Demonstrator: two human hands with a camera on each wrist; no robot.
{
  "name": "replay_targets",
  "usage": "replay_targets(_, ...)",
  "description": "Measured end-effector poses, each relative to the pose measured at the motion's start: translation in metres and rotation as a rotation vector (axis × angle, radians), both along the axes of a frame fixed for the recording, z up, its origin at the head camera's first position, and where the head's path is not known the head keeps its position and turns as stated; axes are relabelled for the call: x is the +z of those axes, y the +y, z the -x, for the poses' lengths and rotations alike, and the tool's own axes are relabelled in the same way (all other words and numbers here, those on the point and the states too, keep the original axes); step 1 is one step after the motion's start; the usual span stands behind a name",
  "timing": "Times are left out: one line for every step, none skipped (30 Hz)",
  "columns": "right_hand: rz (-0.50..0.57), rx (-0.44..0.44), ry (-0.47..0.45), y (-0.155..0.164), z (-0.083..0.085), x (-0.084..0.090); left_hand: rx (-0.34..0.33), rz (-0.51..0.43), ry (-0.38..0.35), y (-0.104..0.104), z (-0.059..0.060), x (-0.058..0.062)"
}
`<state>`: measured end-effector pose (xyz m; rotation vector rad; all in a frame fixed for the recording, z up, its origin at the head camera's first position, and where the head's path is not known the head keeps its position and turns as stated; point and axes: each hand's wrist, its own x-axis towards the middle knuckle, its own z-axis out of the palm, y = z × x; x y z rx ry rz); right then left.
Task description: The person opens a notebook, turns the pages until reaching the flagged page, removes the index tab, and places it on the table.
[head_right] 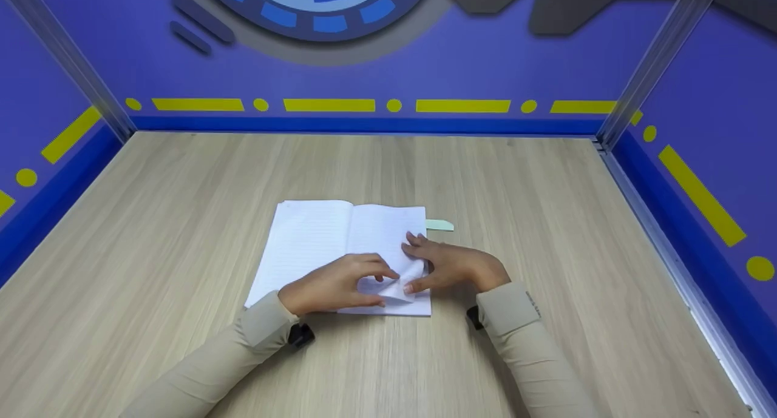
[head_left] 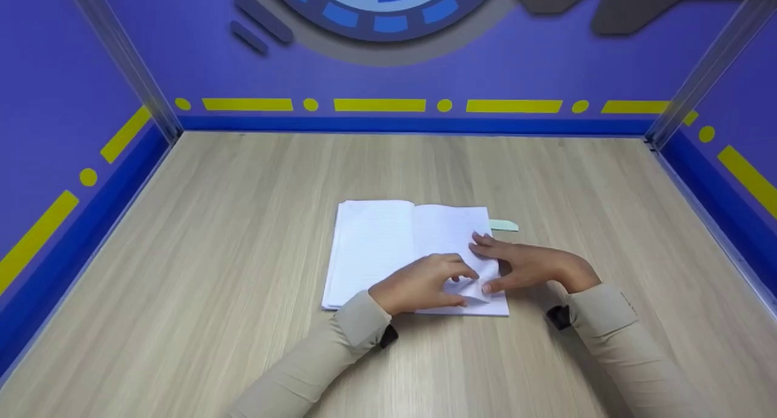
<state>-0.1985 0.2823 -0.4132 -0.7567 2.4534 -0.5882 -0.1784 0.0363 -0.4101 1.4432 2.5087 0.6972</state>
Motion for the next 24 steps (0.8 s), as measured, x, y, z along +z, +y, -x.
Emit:
replay_targets(0.000,0.000,0.001,0.0000,0.0001,-0.0001,0.000,0.002,-0.001,0.0001,0.0002,0.0001)
replay_targets(-0.002,-0.001,0.002,0.0001,0.0001,-0.0001,0.000,0.003,-0.002,0.0001,0.0003,0.0003)
replay_targets(-0.002,-0.001,0.003,0.0003,0.0001,-0.0003,0.000,0.003,-0.004,0.0002,0.0006,0.0000)
replay_targets(-0.003,0.000,0.006,0.0005,0.0002,-0.0005,0.000,0.004,-0.004,0.0003,0.0009,-0.0003)
replay_targets(-0.002,0.001,0.008,0.0007,0.0002,-0.0005,-0.001,0.004,-0.004,0.0004,0.0010,-0.0006)
replay_targets(-0.002,0.001,0.009,0.0007,0.0001,-0.0003,-0.002,0.005,-0.005,0.0006,0.0012,-0.0007)
replay_targets(0.000,0.002,0.010,0.0007,0.0002,-0.0002,-0.003,0.005,-0.002,0.0007,0.0015,-0.0011)
replay_targets(0.000,0.002,0.011,0.0007,0.0001,0.0001,-0.005,0.006,0.002,0.0007,0.0017,-0.0012)
replay_targets(0.001,0.002,0.012,0.0007,-0.0002,0.0004,-0.007,0.006,0.005,0.0007,0.0018,-0.0013)
replay_targets(0.000,0.004,0.014,0.0008,-0.0002,0.0005,-0.009,0.006,0.011,0.0006,0.0019,-0.0013)
replay_targets(-0.001,0.004,0.015,0.0010,-0.0003,0.0006,-0.010,0.005,0.014,0.0005,0.0020,-0.0013)
replay_targets(-0.002,0.004,0.015,0.0009,-0.0004,0.0009,-0.012,0.004,0.018,0.0004,0.0021,-0.0014)
replay_targets(-0.002,0.004,0.015,0.0010,-0.0004,0.0008,-0.016,0.002,0.025,0.0003,0.0021,-0.0011)
replay_targets(-0.003,0.006,0.016,0.0011,-0.0005,0.0009,-0.018,0.002,0.031,0.0002,0.0021,-0.0008)
replay_targets(-0.003,0.006,0.017,0.0012,-0.0005,0.0008,-0.021,0.000,0.033,0.0000,0.0021,-0.0006)
replay_targets(-0.004,0.007,0.017,0.0013,-0.0005,0.0006,-0.023,-0.002,0.038,-0.0001,0.0020,-0.0004)
replay_targets(-0.003,0.007,0.017,0.0013,-0.0006,0.0007,-0.026,-0.003,0.042,-0.0001,0.0020,-0.0003)
replay_targets(0.004,0.012,0.019,0.0015,-0.0007,0.0006,-0.030,-0.006,0.047,-0.0002,0.0020,-0.0001)
replay_targets(0.011,0.016,0.020,0.0019,-0.0006,0.0004,-0.033,-0.009,0.053,-0.0002,0.0021,0.0000)
replay_targets(0.016,0.020,0.020,0.0019,-0.0005,0.0002,-0.035,-0.013,0.056,-0.0004,0.0021,-0.0002)
replay_targets(0.024,0.023,0.020,0.0020,-0.0006,0.0002,-0.037,-0.017,0.058,-0.0005,0.0021,-0.0002)
replay_targets(0.032,0.028,0.020,0.0019,-0.0005,0.0000,-0.039,-0.021,0.058,-0.0005,0.0022,-0.0004)
replay_targets(0.039,0.032,0.021,0.0022,-0.0003,-0.0003,-0.040,-0.024,0.059,-0.0007,0.0022,-0.0004)
replay_targets(0.046,0.037,0.024,0.0025,-0.0002,-0.0007,-0.040,-0.027,0.060,-0.0008,0.0021,-0.0004)
